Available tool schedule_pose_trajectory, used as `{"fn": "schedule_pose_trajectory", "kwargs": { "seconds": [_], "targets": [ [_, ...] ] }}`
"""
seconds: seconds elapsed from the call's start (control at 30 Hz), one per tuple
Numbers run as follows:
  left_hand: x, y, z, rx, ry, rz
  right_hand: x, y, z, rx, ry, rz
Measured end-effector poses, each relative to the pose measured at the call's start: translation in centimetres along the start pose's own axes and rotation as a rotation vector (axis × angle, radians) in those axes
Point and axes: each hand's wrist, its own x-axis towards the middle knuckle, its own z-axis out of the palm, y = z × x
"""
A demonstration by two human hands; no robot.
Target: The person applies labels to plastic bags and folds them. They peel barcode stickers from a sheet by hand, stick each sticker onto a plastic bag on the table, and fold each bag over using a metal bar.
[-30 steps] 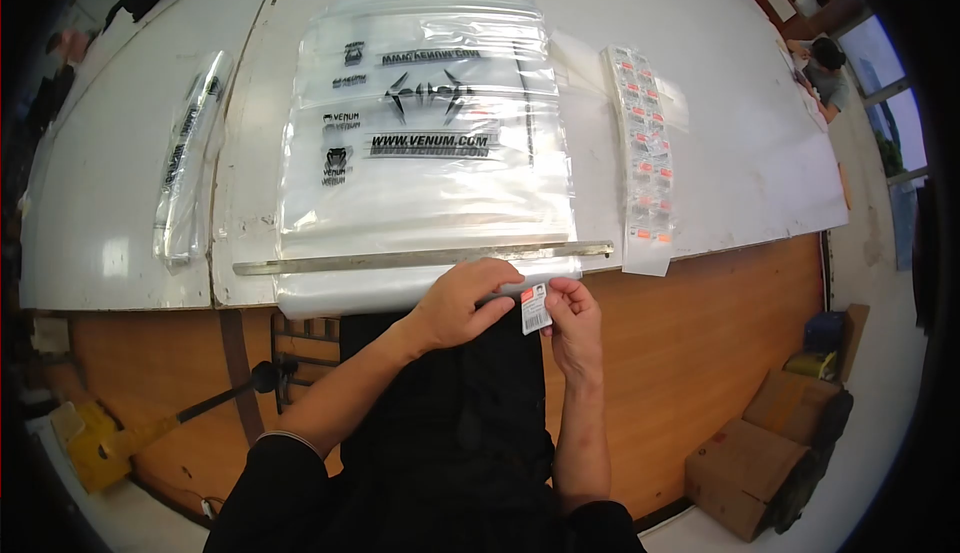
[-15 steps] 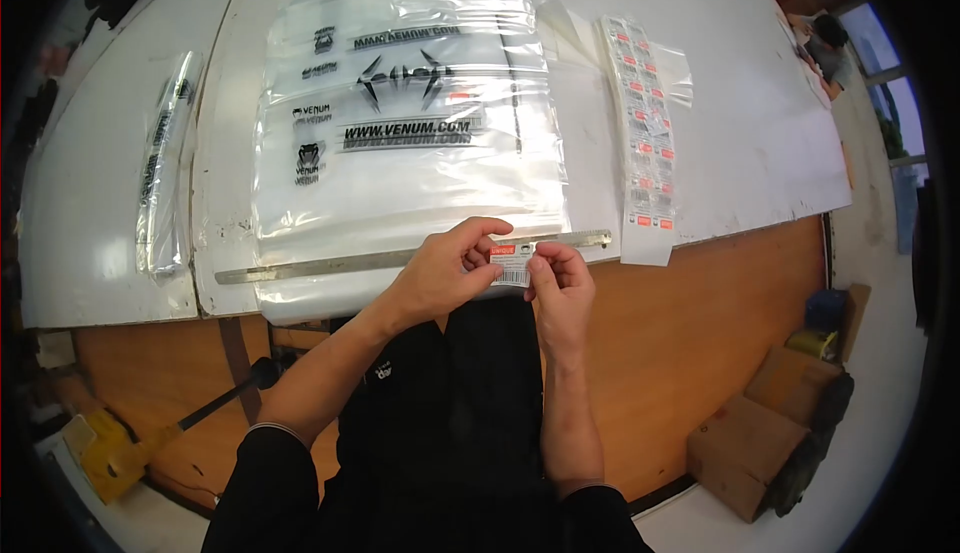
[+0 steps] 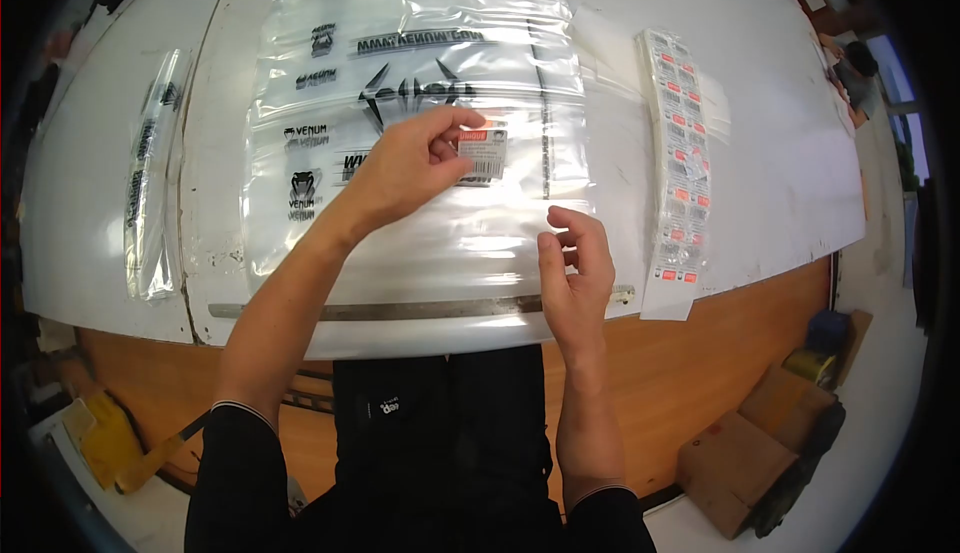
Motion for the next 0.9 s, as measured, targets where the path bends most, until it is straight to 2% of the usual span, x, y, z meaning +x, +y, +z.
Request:
{"fn": "schedule_pose_trajectory", "kwargs": {
  "seconds": [0.1, 0.33, 0.9],
  "targets": [
    [2.4, 0.0, -0.7, 0.014, -0.028, -0.019, 2.4, 0.4, 0.5, -0.064, -0.055, -0.064],
    [4.8, -1.7, -0.7, 0.095, -0.076, -0.002, 3.6, 1.7, 0.4, -0.121, -0.103, -0.039],
    [4.7, -2.5, 0.6, 0.171, -0.025, 0.062, 3.6, 3.0, 0.3, -0.077, -0.114, -0.03]
  ]
}}
